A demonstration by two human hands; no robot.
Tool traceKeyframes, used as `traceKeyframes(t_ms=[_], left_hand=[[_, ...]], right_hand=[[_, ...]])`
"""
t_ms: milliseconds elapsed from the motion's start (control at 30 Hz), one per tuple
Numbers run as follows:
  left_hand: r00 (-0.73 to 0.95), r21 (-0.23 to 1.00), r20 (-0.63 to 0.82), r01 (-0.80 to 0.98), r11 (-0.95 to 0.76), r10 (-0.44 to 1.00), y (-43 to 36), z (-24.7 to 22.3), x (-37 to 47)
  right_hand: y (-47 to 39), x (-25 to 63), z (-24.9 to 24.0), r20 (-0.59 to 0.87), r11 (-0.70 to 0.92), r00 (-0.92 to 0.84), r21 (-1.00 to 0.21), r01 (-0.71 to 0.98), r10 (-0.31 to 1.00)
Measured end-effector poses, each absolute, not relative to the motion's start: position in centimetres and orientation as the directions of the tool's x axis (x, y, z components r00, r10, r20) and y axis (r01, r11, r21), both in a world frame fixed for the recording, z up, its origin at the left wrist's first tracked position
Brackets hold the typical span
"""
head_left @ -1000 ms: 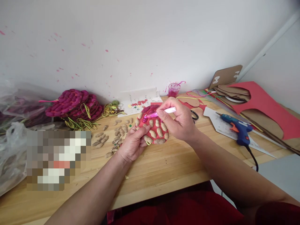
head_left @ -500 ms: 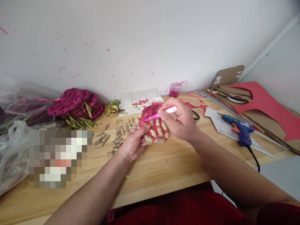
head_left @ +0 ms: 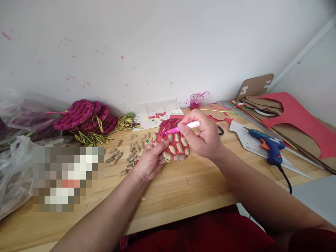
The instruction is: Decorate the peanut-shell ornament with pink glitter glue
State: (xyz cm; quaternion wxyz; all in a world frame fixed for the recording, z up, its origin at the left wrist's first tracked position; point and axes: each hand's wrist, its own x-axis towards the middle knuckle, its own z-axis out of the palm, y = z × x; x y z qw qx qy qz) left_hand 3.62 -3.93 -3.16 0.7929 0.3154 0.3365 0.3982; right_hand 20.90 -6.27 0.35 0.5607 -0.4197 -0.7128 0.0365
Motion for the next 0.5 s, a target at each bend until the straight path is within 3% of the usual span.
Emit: traceKeyframes(t_ms=[500], left_hand=[[0.471, 0.759, -0.279, -0.427, 0.493, 0.837, -3.79, -3.51, 3.42]], right_hand=[[-6.09, 21.01, 0.36, 0.716, 0.619, -0.005, -0.601, 0.505, 0.699]])
